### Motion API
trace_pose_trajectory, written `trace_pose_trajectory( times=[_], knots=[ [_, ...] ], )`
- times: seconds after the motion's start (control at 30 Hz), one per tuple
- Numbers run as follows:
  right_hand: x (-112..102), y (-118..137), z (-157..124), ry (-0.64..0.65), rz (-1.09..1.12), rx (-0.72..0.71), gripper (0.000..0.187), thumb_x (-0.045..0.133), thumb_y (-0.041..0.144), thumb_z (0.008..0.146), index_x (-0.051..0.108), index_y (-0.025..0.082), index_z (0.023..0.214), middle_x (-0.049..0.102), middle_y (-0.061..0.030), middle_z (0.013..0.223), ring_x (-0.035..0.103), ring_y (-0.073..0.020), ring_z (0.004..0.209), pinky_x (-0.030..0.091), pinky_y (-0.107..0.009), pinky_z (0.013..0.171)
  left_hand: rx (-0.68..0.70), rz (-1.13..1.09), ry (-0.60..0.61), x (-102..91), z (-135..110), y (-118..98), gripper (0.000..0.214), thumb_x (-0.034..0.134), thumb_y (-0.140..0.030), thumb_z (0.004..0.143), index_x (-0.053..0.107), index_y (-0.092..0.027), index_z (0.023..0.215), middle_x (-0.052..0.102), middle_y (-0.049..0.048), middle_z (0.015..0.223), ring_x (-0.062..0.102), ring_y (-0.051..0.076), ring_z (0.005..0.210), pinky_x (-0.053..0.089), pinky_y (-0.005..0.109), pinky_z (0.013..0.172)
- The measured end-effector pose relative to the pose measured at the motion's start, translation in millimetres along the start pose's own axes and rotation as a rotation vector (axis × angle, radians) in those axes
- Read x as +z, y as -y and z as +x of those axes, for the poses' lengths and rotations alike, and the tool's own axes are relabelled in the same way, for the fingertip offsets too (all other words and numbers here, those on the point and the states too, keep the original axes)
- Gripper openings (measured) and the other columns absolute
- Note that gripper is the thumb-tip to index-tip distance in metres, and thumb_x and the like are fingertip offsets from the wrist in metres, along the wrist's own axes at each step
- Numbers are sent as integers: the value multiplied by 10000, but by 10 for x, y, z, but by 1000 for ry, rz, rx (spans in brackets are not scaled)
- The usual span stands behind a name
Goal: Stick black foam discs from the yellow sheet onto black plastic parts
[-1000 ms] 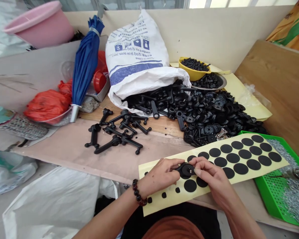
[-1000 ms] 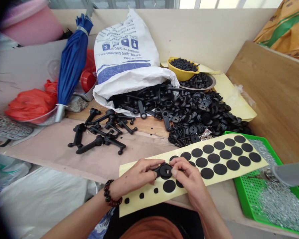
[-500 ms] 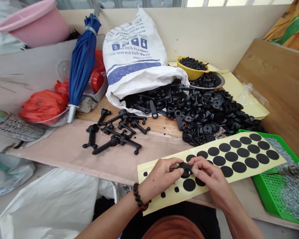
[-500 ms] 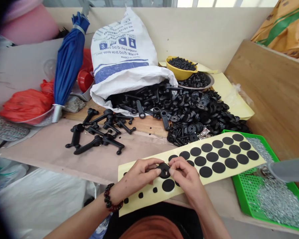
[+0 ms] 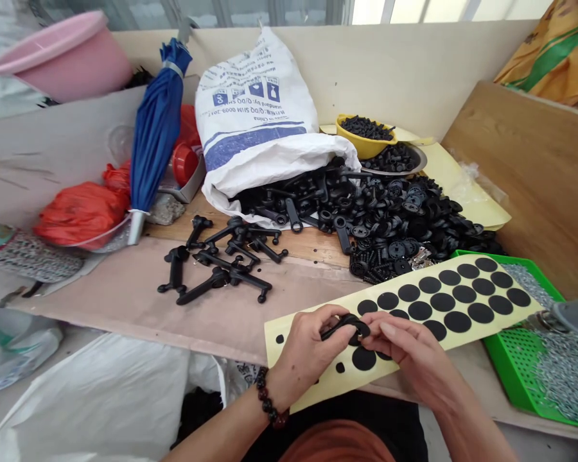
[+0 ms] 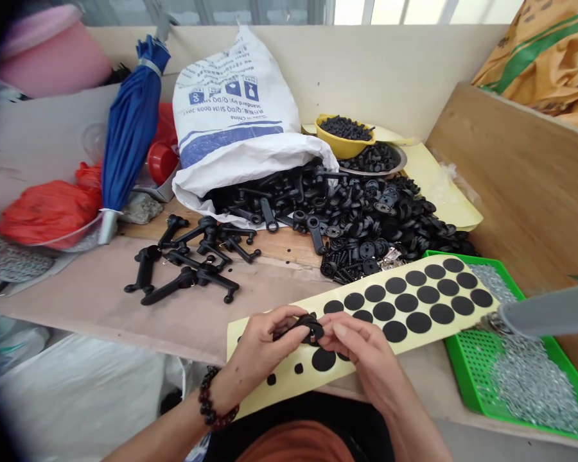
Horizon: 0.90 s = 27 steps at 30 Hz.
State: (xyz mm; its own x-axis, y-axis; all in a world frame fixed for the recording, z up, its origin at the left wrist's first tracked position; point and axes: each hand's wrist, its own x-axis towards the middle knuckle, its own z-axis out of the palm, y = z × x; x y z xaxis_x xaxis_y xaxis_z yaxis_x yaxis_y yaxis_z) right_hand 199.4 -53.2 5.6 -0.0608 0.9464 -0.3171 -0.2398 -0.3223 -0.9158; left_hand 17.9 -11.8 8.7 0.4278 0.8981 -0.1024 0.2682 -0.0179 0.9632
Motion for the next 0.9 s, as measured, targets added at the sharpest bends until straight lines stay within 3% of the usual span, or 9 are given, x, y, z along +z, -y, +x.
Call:
trace_pose_trajectory(
  times=[0.1,0.2,0.3,0.4,0.6,0.77,0.83,0.9],
  knots=[
    [11,-58,14,-27,129,9,250,677,401,750,746,174,828,701,-102,951,641,-195,744,527,-376,801,-31,-25,-16,-28,-25,-10,177,557,-274,798,644,-147,885,478,-37,590,397,91,548,322,192,515],
    [65,-90,35,-80,115,-60,305,651,411,776,698,193,984,705,-92,917,643,-199,754,532,-374,768,-72,-45,-42,-48,-50,-8,205,558,-288,792,637,-140,909,487,-31,594,419,95,551,336,190,504],
    [160,-91,48,-89,-148,-195,313,603,424,814,652,215,1043,670,-40,807,615,-177,703,514,-300,683,-74,-45,-32,-63,-89,-8,201,556,-286,795,632,-142,911,466,-38,587,406,90,543,340,185,494],
    [283,-87,50,-1,-463,-301,265,502,384,886,630,246,1072,630,1,706,588,-162,635,471,-258,616,-63,-54,-11,-82,-152,-7,210,550,-286,803,625,-141,935,456,-40,600,407,87,542,348,180,487],
    [586,-160,-28,111,-652,-529,302,389,204,937,539,308,1178,664,-11,1060,627,-183,914,466,-261,795,-118,-229,50,-194,-363,-9,292,532,-325,826,599,-135,1037,462,-35,619,445,86,523,386,172,465],
    [692,-235,-149,268,-837,-635,459,457,196,902,369,281,1345,622,-52,1176,600,-201,1024,480,-281,845,-267,-229,33,-582,-690,21,380,513,-420,835,589,-128,1066,544,-10,634,438,78,474,355,170,439],
    [561,-232,-163,214,-946,-676,417,500,235,879,432,242,1290,632,-86,1140,602,-231,1009,491,-310,823,-341,-43,13,-857,-858,38,391,488,-440,843,594,-143,1074,565,-10,620,450,86,453,344,176,432],
    [339,-219,-136,52,-1070,-698,229,468,265,888,559,234,1096,650,-104,1033,610,-255,952,484,-356,805,-375,281,-13,-1131,-1024,46,361,468,-413,859,612,-173,1087,621,8,660,528,122,517,394,202,505]
  ],
)
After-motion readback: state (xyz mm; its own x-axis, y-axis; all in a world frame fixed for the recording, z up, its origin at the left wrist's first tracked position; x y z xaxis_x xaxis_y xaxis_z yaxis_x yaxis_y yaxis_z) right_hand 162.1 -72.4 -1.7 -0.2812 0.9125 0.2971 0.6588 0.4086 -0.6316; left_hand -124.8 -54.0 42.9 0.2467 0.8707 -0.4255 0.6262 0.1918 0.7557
